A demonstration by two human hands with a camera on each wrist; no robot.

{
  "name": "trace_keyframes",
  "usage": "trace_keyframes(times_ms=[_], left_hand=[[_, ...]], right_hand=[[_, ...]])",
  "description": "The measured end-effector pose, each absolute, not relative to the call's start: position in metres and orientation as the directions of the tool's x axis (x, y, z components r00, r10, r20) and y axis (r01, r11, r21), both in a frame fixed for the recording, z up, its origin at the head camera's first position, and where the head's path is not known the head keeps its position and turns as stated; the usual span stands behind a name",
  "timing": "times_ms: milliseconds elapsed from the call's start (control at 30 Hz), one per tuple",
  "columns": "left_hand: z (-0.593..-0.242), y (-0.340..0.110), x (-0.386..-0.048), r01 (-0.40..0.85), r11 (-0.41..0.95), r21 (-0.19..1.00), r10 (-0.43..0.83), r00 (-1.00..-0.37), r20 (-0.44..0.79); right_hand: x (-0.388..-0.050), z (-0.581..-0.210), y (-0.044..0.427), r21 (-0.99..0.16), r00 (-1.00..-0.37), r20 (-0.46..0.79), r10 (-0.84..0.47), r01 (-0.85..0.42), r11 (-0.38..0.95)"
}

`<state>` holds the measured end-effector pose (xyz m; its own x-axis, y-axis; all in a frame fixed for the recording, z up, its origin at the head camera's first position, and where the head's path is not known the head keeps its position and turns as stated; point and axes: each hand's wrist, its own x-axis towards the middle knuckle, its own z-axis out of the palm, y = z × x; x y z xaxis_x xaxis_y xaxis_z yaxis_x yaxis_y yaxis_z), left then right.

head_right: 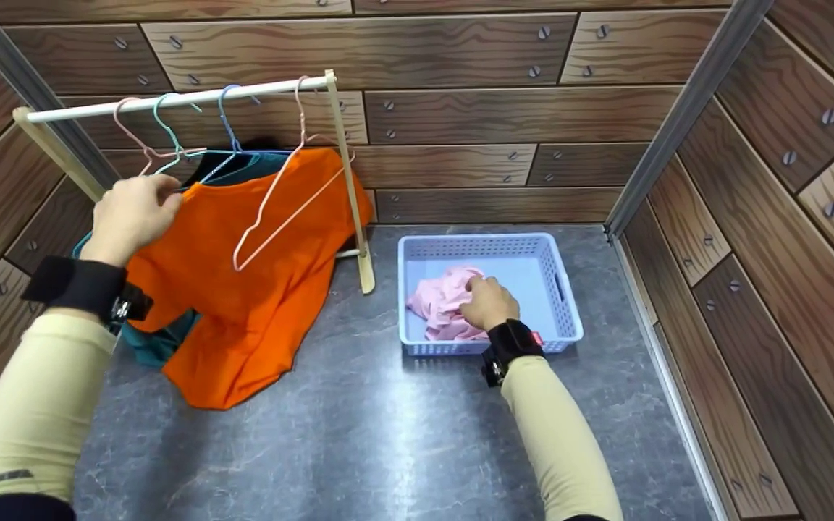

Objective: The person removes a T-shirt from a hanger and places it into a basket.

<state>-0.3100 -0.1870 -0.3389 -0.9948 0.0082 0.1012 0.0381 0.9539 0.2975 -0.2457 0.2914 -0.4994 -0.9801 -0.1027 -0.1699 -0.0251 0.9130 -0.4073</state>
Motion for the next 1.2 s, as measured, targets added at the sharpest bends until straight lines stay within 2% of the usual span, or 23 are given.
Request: trace_keyframes(times_ms=[167, 300, 567, 700, 1000, 1100, 1200], left_hand=[[-0.352, -0.182, -0.321, -0.023, 0.966, 0.257, -0.043, -0.997, 0.071], [-0.363, -0.174, -0.326, -0.02, 0.972, 0.232, -0.038, -0.997, 0.071], [-0.372, -0.158, -0.331, -0.002, 0.969, 0.246, -0.02, -0.997, 0.069], [-0.37, -0.157, -0.332, 0.005, 0.963, 0.27, -0.025, -0.994, 0.11], [-0.344, -0.158, -0.325, 0.125, 0.951, 0.282, 0.021, -0.938, 0.347], [-0.34, -0.164, -0.321, 0.129, 0.95, 0.284, 0.023, -0.937, 0.349], [-0.343, -0.172, -0.317, 0.116, 0.949, 0.292, 0.023, -0.953, 0.301]], right_hand=[[-0.242, -0.504, 0.276, -0.428, -0.962, -0.184, -0.2, -0.105, 0.898], [-0.238, -0.51, 0.266, -0.437, -0.949, -0.181, -0.259, -0.158, 0.885], [-0.233, -0.519, 0.261, -0.461, -0.939, -0.182, -0.293, -0.181, 0.869], [-0.231, -0.522, 0.264, -0.469, -0.928, -0.222, -0.299, -0.167, 0.867], [-0.229, -0.524, 0.272, -0.467, -0.922, -0.261, -0.286, -0.139, 0.873], [-0.229, -0.527, 0.273, -0.472, -0.919, -0.268, -0.289, -0.137, 0.871], [-0.228, -0.53, 0.275, -0.486, -0.913, -0.271, -0.303, -0.142, 0.863]])
